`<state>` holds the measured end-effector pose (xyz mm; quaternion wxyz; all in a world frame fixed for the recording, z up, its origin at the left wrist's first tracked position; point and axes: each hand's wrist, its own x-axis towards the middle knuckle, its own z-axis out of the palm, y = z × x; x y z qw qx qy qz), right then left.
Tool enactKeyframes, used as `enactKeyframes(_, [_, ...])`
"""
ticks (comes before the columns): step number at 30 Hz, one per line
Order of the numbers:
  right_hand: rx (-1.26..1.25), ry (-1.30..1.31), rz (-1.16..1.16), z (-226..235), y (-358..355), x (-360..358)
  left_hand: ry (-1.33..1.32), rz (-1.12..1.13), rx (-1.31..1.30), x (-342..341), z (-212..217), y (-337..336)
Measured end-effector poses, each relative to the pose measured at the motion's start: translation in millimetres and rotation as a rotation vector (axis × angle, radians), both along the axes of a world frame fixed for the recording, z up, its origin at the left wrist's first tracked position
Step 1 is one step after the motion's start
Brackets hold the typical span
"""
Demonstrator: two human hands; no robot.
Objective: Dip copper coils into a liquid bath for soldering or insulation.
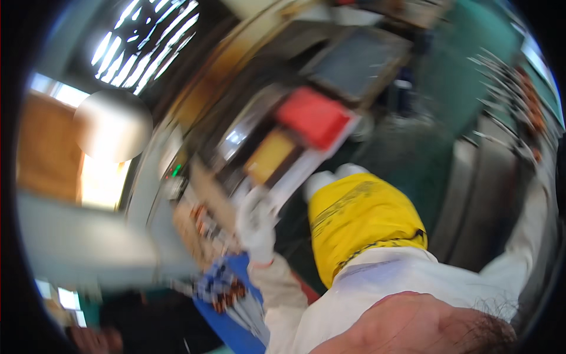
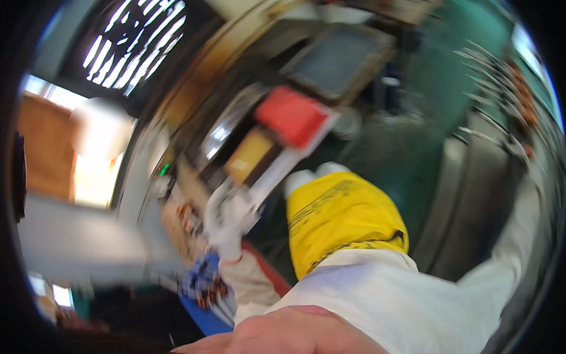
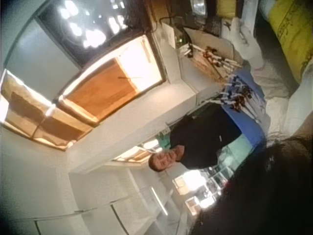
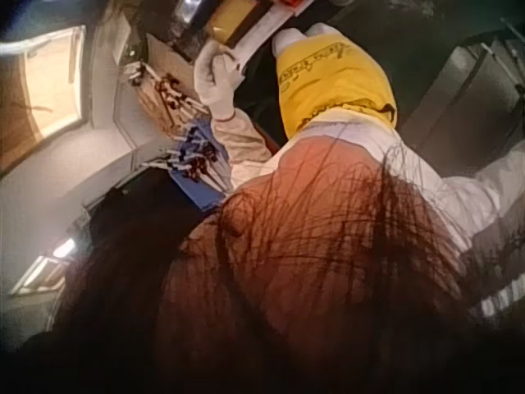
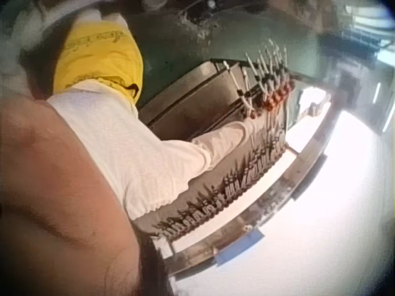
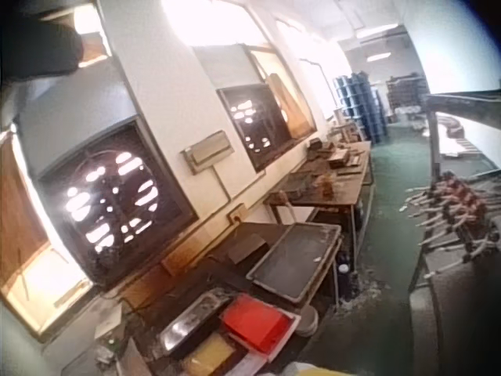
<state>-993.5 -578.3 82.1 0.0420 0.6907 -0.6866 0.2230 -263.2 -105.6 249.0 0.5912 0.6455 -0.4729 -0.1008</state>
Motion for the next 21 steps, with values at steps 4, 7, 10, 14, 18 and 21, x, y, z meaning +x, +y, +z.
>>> enactKeyframes(4, [-0.044,-0.164,0.477,-27.2,-132.3,352.8,-0.186,0.136,0.053,2.7,-0.8,8.8])
enactKeyframes(7, [-0.042,-0.292,0.821,-6.8,-71.1,594.1,-0.106,0.275,0.056,1.6,-22.2,40.1])
enactKeyframes(10, [-0.041,-0.364,0.993,-17.8,-30.8,692.1,-0.220,0.366,0.034,-13.0,-25.9,45.8])
enactKeyframes(14, [-0.045,-0.438,1.063,-34.6,-0.7,724.3,-0.174,0.417,0.175,-15.9,-38.1,58.4])
enactKeyframes(18, [-0.069,-0.471,1.015,-45.4,-4.8,676.9,-0.096,0.394,0.170,-20.6,-47.1,56.7])
enactKeyframes(21, [-0.092,-0.485,0.966,-44.4,-5.8,628.1,-0.133,0.374,0.208,-18.5,-51.7,51.2])
